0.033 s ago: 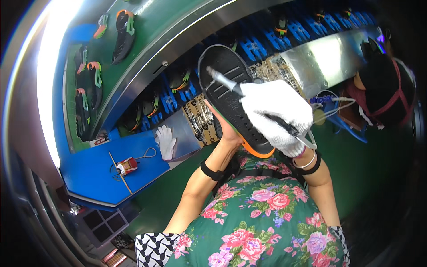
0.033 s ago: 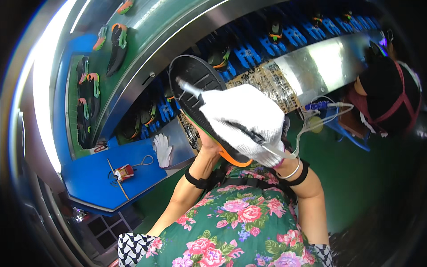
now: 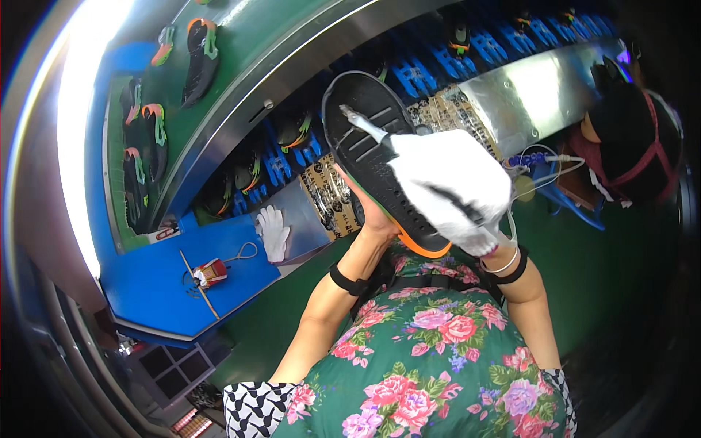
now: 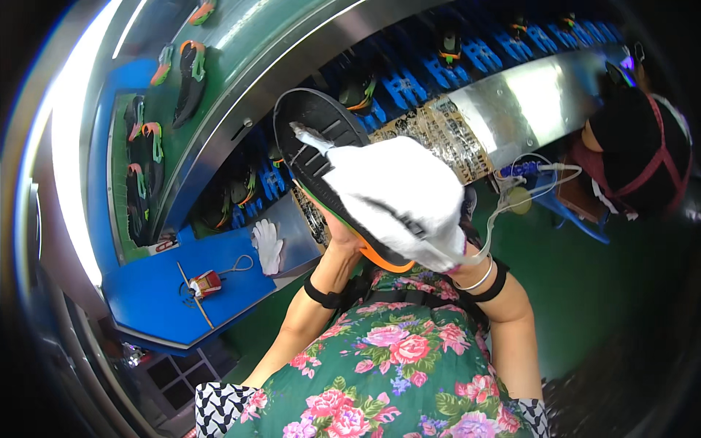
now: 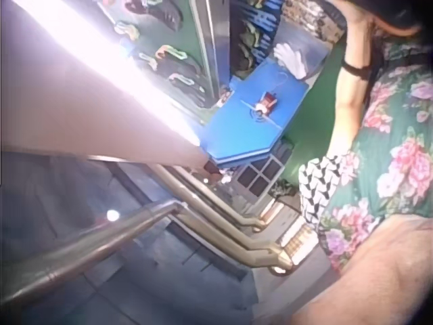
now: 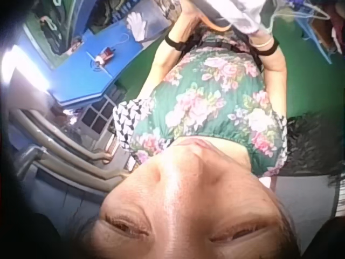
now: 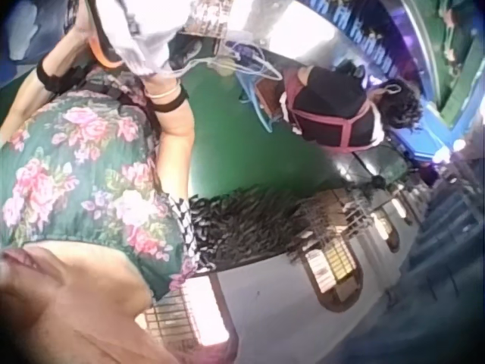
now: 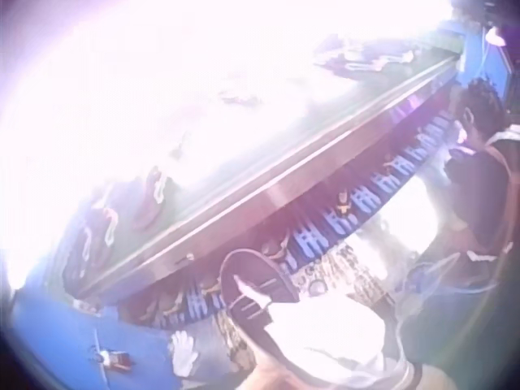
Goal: Applying glue or adhesive to the bottom of shoe soles using a brush tool.
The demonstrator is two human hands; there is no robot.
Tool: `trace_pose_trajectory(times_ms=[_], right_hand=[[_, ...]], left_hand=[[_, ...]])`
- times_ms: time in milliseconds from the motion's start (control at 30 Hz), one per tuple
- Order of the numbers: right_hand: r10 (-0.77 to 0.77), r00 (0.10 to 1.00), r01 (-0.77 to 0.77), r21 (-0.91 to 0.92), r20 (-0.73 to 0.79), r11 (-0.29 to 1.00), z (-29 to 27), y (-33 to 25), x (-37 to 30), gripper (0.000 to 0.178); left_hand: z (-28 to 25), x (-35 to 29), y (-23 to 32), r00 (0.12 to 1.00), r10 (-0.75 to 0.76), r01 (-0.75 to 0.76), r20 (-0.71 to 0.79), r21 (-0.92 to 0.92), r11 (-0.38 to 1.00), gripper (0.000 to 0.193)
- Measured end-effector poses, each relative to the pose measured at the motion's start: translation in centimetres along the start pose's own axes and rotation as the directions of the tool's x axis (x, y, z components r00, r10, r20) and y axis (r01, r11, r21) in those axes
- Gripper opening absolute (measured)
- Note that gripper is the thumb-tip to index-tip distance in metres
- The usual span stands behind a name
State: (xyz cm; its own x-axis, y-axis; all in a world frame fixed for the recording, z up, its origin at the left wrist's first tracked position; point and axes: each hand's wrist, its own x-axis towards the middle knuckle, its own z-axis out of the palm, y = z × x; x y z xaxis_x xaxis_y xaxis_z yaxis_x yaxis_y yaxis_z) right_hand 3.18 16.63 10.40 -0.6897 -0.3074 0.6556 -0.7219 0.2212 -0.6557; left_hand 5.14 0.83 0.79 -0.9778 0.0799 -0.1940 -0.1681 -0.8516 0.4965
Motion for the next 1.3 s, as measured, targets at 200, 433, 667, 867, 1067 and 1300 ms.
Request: trace_pose_trajectory(times_ms=[200,433,667,867,1067,1300], right_hand=[[-0.060,0.998,0.062,0.159,-0.018,0.985,-0.2,-0.4,1.4,0.031],[-0.011,0.994,0.020,0.084,-0.110,0.996,0.5,0.1,0.7,0.031],[0.018,0.996,-0.006,0.152,-0.083,0.988,-0.9,1.3,0.8,0.032],[-0.077,0.997,0.074,0.250,0.005,0.965,0.0,1.1,0.7,0.030],[-0.039,0.997,0.035,0.055,0.068,0.998,0.7,0.9,-0.6,0.028],[0.055,0.996,-0.069,0.199,0.076,0.978,0.0,2.4,-1.0,0.031]], left_hand=[[-3.4,0.9,-0.6,0.905,0.001,0.059,0.425,-0.127,0.990,0.080],[-1.2,0.5,0.0,0.987,-0.107,0.102,-0.120,-0.040,0.994,0.106],[-4.8,1.5,0.6,0.987,-0.151,0.146,0.058,0.092,0.985,0.107],[-6.9,2.0,1.0,0.959,-0.192,0.153,0.210,0.189,0.970,0.109],[-4.4,1.5,1.6,0.951,-0.306,0.307,0.035,-0.204,0.930,0.117],[-1.2,3.4,3.4,0.900,-0.263,0.256,0.348,0.067,0.964,0.117]])
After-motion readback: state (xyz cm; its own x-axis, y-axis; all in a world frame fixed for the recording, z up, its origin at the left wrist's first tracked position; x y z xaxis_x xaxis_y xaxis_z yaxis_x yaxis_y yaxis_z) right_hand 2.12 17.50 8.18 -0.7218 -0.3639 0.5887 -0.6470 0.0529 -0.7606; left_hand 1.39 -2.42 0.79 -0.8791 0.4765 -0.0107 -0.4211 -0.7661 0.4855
